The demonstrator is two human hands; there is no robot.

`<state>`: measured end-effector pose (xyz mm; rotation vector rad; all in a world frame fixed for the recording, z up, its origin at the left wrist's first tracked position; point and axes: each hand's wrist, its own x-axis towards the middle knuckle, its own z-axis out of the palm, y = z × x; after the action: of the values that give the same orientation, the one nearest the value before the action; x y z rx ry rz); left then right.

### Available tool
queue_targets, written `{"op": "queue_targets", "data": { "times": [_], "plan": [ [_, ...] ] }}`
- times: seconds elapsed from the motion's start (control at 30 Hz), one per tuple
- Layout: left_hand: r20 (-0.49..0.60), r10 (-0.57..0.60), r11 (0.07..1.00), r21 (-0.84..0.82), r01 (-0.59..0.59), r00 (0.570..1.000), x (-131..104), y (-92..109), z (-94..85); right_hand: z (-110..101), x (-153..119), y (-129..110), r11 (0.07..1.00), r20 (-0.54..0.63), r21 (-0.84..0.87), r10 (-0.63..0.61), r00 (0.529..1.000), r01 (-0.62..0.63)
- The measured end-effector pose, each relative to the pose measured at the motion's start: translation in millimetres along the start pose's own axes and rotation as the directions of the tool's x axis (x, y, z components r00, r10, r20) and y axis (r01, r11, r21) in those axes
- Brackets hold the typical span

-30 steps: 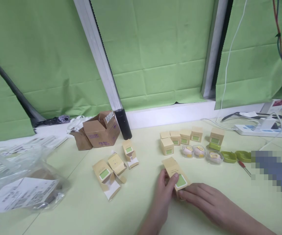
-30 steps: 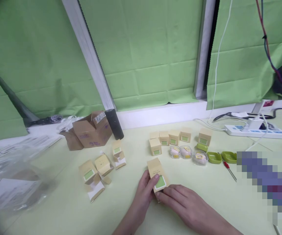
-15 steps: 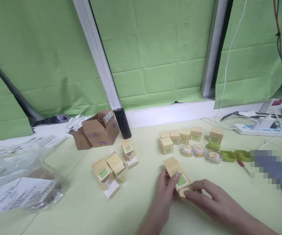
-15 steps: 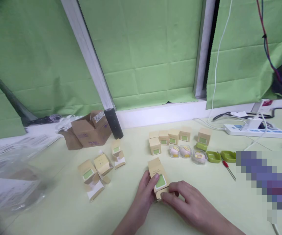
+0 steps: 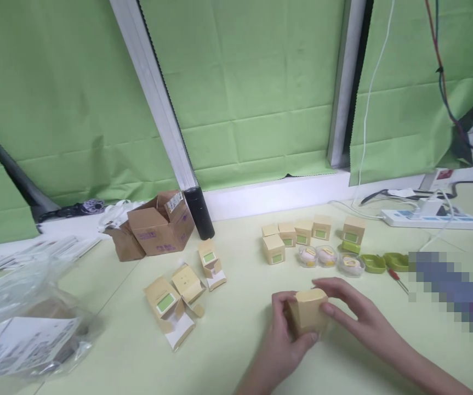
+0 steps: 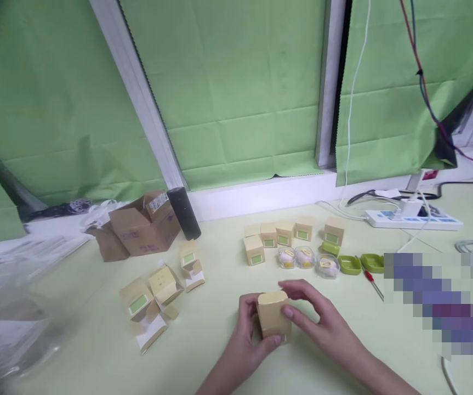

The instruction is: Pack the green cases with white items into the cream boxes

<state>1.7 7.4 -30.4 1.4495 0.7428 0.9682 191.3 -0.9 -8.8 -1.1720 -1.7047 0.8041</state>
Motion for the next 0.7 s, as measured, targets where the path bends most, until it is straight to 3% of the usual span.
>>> {"op": "queue_targets", "data": {
  "times": [0.13, 0.23, 0.33, 0.47, 0.7],
  "plan": [
    [-0.027, 0.013, 0.987, 0.158, -0.008, 1.000, -2, 2, 0.9, 3, -4, 0, 0.968, 0.010, -0.165, -0.190, 0.982, 0.189],
    [-0.021, 0.036, 0.979, 0.201, -0.031, 0.999, -4, 10, 1.2, 8, -9, 0, 0.956, 0.036, -0.177, -0.231, 0.972, 0.234],
    [0.008, 0.012, 0.978, 0.208, -0.013, 1.000, -5, 15, 1.1, 11, -8, -4, 0.984, 0.053, -0.134, -0.108, 0.993, 0.115],
    [0.015, -0.046, 0.982, 0.186, 0.043, 0.999, -5, 14, 3.0, 11, -1, -8, 0.997, -0.088, 0.003, 0.075, 0.993, -0.075],
    [-0.002, -0.063, 0.994, 0.091, 0.063, 0.998, -3, 9, 6.0, 8, 6, -15, 0.978, 0.013, 0.122, 0.170, 0.985, -0.170]
  ]
}}
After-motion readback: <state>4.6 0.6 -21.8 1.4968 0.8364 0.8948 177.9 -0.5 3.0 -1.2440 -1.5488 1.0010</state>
